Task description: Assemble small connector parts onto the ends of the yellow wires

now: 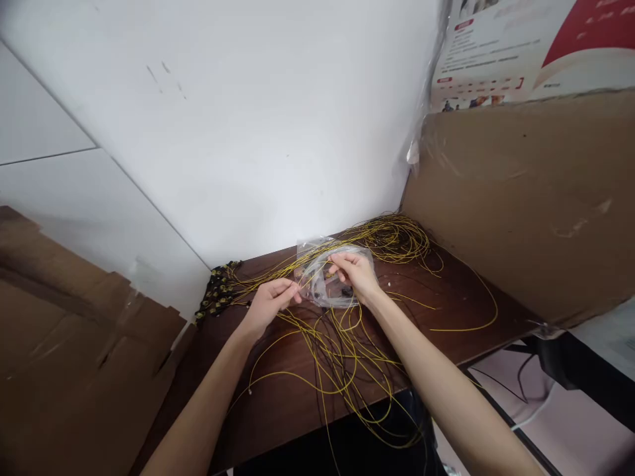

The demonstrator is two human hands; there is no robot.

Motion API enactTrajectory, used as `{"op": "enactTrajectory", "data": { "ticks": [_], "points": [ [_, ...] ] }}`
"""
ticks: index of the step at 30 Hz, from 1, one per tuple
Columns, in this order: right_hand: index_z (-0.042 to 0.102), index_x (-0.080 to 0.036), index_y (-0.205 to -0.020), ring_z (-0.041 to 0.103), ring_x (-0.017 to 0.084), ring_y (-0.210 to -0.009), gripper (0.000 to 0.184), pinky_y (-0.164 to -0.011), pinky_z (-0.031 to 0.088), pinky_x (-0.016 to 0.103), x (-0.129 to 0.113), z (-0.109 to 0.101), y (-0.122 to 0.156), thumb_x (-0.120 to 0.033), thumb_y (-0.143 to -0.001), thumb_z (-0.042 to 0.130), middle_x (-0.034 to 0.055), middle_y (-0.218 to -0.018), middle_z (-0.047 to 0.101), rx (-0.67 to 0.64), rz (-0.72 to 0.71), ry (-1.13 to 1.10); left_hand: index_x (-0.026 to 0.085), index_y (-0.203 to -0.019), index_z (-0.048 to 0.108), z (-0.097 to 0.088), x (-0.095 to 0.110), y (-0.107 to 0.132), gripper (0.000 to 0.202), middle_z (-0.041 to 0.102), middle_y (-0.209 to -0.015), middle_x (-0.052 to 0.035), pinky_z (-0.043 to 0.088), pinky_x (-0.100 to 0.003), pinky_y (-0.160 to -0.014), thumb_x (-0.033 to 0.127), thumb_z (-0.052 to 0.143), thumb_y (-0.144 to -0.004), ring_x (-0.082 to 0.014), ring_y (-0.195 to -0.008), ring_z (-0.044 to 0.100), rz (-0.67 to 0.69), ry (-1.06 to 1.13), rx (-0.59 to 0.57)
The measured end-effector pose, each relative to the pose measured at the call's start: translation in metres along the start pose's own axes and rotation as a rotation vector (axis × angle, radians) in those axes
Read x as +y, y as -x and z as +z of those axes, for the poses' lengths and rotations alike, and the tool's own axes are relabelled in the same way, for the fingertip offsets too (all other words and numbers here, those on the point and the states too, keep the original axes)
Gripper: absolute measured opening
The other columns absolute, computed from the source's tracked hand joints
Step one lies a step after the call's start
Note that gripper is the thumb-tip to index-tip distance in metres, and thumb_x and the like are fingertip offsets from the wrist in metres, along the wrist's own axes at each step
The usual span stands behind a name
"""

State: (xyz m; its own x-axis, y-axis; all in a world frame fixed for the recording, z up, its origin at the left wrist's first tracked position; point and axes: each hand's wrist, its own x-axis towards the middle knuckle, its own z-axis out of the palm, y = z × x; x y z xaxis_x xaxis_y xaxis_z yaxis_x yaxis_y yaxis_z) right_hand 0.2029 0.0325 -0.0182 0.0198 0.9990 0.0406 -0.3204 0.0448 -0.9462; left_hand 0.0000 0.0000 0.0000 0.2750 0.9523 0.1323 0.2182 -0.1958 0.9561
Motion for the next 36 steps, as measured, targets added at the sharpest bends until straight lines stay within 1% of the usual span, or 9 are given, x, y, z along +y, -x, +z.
{"op": "enactTrajectory", "data": {
  "ticks": [3,8,13,17,24,27,30,33,36],
  "points": [
    [0.061,-0.013,-0.069,0.042,0.004,-0.039,0.034,-0.032,0.017,0.016,0.002,-0.001,-0.002,-0.041,-0.056,0.076,0.0015,-0.056,0.062,0.070,0.022,-0.061,0.014,-0.075,0.070,-0.006,-0.003,-0.001,0.019,0.069,-0.066,-0.0042,0.047,-0.030,-0.077,0.031,0.065,-0.071,-0.0161,-0.070,0.063,-0.004,0.049,0.148],
    [0.055,-0.015,-0.069,0.052,0.007,-0.044,0.033,-0.031,0.024,0.015,0.001,-0.008,-0.006,-0.039,-0.058,0.075,0.0046,-0.063,0.066,0.156,0.013,-0.150,0.013,-0.072,0.070,-0.017,-0.006,-0.004,0.019,0.070,-0.065,-0.0051,0.048,-0.034,-0.079,0.030,0.068,-0.066,-0.0187,-0.069,0.064,-0.004,0.056,0.312],
    [0.054,-0.016,-0.072,0.047,0.005,-0.039,0.034,-0.031,0.026,0.016,-0.005,-0.015,-0.006,-0.041,-0.060,0.074,-0.0014,-0.055,0.060,0.234,-0.079,-0.185,0.012,-0.073,0.071,-0.025,-0.012,-0.007,0.021,0.069,-0.062,-0.0049,0.049,-0.032,-0.075,0.031,0.069,-0.065,-0.0181,-0.066,0.064,0.027,0.025,0.391],
    [0.055,-0.016,-0.071,0.039,0.003,-0.036,0.033,-0.031,0.022,0.015,-0.009,-0.016,-0.005,-0.043,-0.061,0.073,-0.0045,-0.050,0.054,0.342,-0.174,-0.165,0.012,-0.070,0.071,-0.028,-0.013,-0.007,0.020,0.069,-0.063,-0.0050,0.048,-0.030,-0.073,0.032,0.069,-0.065,-0.0170,-0.066,0.063,0.017,0.033,0.423],
    [0.055,-0.017,-0.068,0.038,0.003,-0.036,0.031,-0.031,0.023,0.015,-0.007,-0.014,-0.005,-0.043,-0.064,0.069,-0.0051,-0.049,0.050,0.439,-0.274,-0.099,0.012,-0.070,0.070,-0.029,-0.014,-0.008,0.022,0.070,-0.067,-0.0061,0.047,-0.031,-0.080,0.033,0.071,-0.063,-0.0166,-0.072,0.063,0.008,0.112,0.439],
    [0.054,-0.017,-0.068,0.036,0.003,-0.035,0.029,-0.031,0.023,0.015,-0.007,-0.013,-0.004,-0.042,-0.067,0.067,-0.0064,-0.046,0.046,0.476,-0.333,-0.068,0.012,-0.074,0.068,-0.029,-0.014,-0.007,0.028,0.070,-0.069,-0.0070,0.047,-0.030,-0.074,0.037,0.071,-0.063,-0.0164,-0.071,0.063,-0.048,0.159,0.451],
    [0.054,-0.017,-0.069,0.034,0.003,-0.033,0.027,-0.030,0.022,0.015,-0.008,-0.015,-0.005,-0.041,-0.069,0.066,-0.0073,-0.043,0.044,0.520,-0.383,-0.073,0.013,-0.075,0.065,-0.028,-0.013,-0.007,0.032,0.071,-0.076,-0.0088,0.046,-0.027,-0.069,0.042,0.070,-0.063,-0.0160,-0.075,0.063,-0.117,0.188,0.452],
    [0.054,-0.016,-0.068,0.032,0.003,-0.033,0.027,-0.030,0.021,0.015,-0.008,-0.018,-0.006,-0.040,-0.068,0.067,-0.0076,-0.043,0.044,0.548,-0.384,-0.100,0.013,-0.074,0.064,-0.029,-0.013,-0.007,0.034,0.070,-0.084,-0.0092,0.046,-0.026,-0.072,0.044,0.071,-0.061,-0.0144,-0.078,0.062,-0.160,0.226,0.451],
    [0.055,-0.016,-0.067,0.033,0.003,-0.033,0.028,-0.031,0.022,0.015,-0.008,-0.020,-0.008,-0.040,-0.066,0.068,-0.0078,-0.043,0.044,0.564,-0.382,-0.117,0.013,-0.074,0.064,-0.031,-0.014,-0.007,0.035,0.069,-0.082,-0.0078,0.047,-0.028,-0.075,0.043,0.073,-0.058,-0.0120,-0.074,0.060,-0.185,0.317,0.453]
  ]
}}
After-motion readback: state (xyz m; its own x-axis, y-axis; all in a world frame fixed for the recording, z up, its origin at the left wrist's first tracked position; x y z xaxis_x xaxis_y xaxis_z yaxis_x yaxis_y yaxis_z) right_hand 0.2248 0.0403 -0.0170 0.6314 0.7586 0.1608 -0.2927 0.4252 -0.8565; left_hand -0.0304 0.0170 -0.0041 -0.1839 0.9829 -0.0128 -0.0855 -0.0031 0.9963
